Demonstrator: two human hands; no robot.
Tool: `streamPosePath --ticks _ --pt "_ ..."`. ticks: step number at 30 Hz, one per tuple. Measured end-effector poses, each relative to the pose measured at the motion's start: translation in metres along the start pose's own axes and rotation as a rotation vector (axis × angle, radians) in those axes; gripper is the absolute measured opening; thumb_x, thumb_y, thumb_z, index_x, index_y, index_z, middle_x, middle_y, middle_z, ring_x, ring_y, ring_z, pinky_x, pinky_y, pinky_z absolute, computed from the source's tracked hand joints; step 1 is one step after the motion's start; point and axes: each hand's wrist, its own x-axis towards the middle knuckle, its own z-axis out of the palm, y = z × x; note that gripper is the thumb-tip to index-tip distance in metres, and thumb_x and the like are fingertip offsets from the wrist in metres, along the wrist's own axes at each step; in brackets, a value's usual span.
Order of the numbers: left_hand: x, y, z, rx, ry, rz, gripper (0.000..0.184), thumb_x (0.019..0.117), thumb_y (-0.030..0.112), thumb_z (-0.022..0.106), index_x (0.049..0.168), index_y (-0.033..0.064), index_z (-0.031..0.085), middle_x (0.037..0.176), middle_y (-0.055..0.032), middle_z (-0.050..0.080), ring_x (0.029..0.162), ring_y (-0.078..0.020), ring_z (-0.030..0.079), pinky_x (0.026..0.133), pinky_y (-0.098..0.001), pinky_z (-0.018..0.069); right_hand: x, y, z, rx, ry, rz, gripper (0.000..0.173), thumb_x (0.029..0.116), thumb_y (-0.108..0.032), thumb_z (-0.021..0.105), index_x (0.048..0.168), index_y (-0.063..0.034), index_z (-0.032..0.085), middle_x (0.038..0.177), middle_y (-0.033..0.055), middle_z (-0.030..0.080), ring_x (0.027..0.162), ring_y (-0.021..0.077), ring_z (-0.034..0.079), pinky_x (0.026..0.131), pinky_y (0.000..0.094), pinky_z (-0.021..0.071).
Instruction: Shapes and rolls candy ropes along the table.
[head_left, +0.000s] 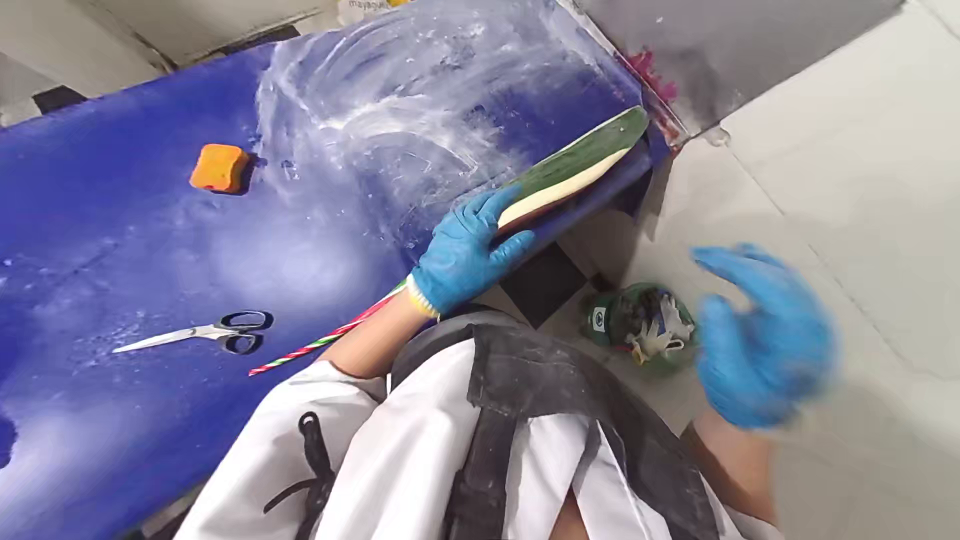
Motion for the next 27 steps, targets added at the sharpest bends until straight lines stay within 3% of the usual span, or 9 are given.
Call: streamPosePath --ticks 3,5,11,13,15,19,23,25,27 --pt "0.023 -0.082 0.079 0.164 -0.21 -0.479 0.086 0.0911 0.062 0.061 0.158 0.0123 0.039 0.154 -0.0238 0.047 0.14 -0.0427 0.047 0.112 -0.0636 0.0394 0.001 0.112 0.061 -0.141 -0.496 0.275 0.049 0.1023 -0.043 0.055 0.144 -0.0178 0.06 0.138 0.0026 0.067 0.132 0.021 0.059 0.116 0.0509 0.0416" --pt "0.022 -0.111 0.114 0.268 -0.228 -0.621 0.098 0.0874 0.064 0.063 0.163 0.013 0.028 0.157 -0.0259 0.042 0.143 -0.0454 0.042 0.116 -0.0642 0.0346 0.013 0.178 0.101 -0.316 -0.794 0.347 0.074 0.0955 -0.056 0.059 0.158 -0.0205 0.043 0.154 0.0073 0.053 0.144 0.0294 0.048 0.118 0.057 0.0355" --pt "0.076 -0.109 0.136 0.301 -0.224 -0.788 0.122 0.0618 0.078 0.078 0.156 0.012 0.039 0.146 -0.0222 0.055 0.132 -0.0433 0.054 0.107 -0.0637 0.0441 0.101 0.33 0.199 -0.624 -1.0 -0.062 0.117 0.0711 -0.052 0.085 0.165 -0.0184 0.024 0.17 0.014 0.026 0.156 0.0366 0.026 0.124 0.0623 0.0191" --pt "0.101 -0.103 0.142 0.301 -0.247 -0.796 0.125 0.0566 0.075 0.083 0.156 0.0129 0.04 0.145 -0.0224 0.055 0.131 -0.0439 0.054 0.105 -0.0652 0.0447 0.141 0.357 0.225 -0.618 -1.102 -0.206 0.133 0.0549 -0.05 0.093 0.165 -0.0216 0.024 0.168 0.0131 0.032 0.155 0.0357 0.029 0.125 0.0624 0.0175" --pt "0.117 -0.097 0.154 0.317 -0.226 -0.827 0.125 0.0518 0.072 0.087 0.154 0.0155 0.042 0.143 -0.0217 0.056 0.129 -0.0433 0.056 0.103 -0.0655 0.0459 0.165 0.374 0.244 -0.578 -1.189 -0.35 0.139 0.04 -0.063 0.092 0.16 -0.026 0.033 0.158 0.0111 0.045 0.147 0.0339 0.041 0.122 0.059 0.0267" --pt "0.123 -0.096 0.169 0.384 -0.149 -0.866 0.119 0.0457 0.068 0.089 0.147 0.0185 0.051 0.137 -0.0195 0.06 0.123 -0.0419 0.059 0.1 -0.0644 0.0479 0.161 0.389 0.249 -0.49 -1.142 -0.393 0.137 0.038 -0.066 0.089 0.159 -0.0259 0.037 0.155 0.0111 0.049 0.144 0.034 0.044 0.121 0.0577 0.0282" --pt "0.111 -0.08 0.184 0.458 -0.034 -0.847 0.117 0.0492 0.061 0.092 0.148 0.0158 0.05 0.14 -0.0186 0.059 0.129 -0.0407 0.056 0.109 -0.0615 0.0427 0.131 0.401 0.235 -0.377 -0.933 -0.391 0.131 0.0418 -0.058 0.09 0.157 -0.0202 0.041 0.157 0.0146 0.048 0.147 0.0377 0.041 0.124 0.0598 0.0228" --pt "0.091 -0.065 0.207 0.531 0.134 -0.776 0.109 0.0583 0.057 0.09 0.15 0.0152 0.048 0.146 -0.0172 0.056 0.138 -0.0388 0.05 0.118 -0.0587 0.0347 0.101 0.41 0.222 -0.264 -0.684 -0.434 0.116 0.0476 -0.052 0.087 0.151 -0.0142 0.049 0.151 0.0203 0.053 0.143 0.0432 0.045 0.121 0.0632 0.027" --pt "0.061 -0.048 0.244 0.636 0.389 -0.622 0.093 0.0688 0.05 0.088 0.146 0.0131 0.053 0.144 -0.0191 0.059 0.139 -0.04 0.051 0.119 -0.0591 0.035 0.076 0.418 0.199 -0.17 -0.501 -0.496 0.099 0.0625 -0.063 0.079 0.144 -0.0127 0.054 0.144 0.0227 0.057 0.137 0.0454 0.05 0.117 0.0629 0.0331"
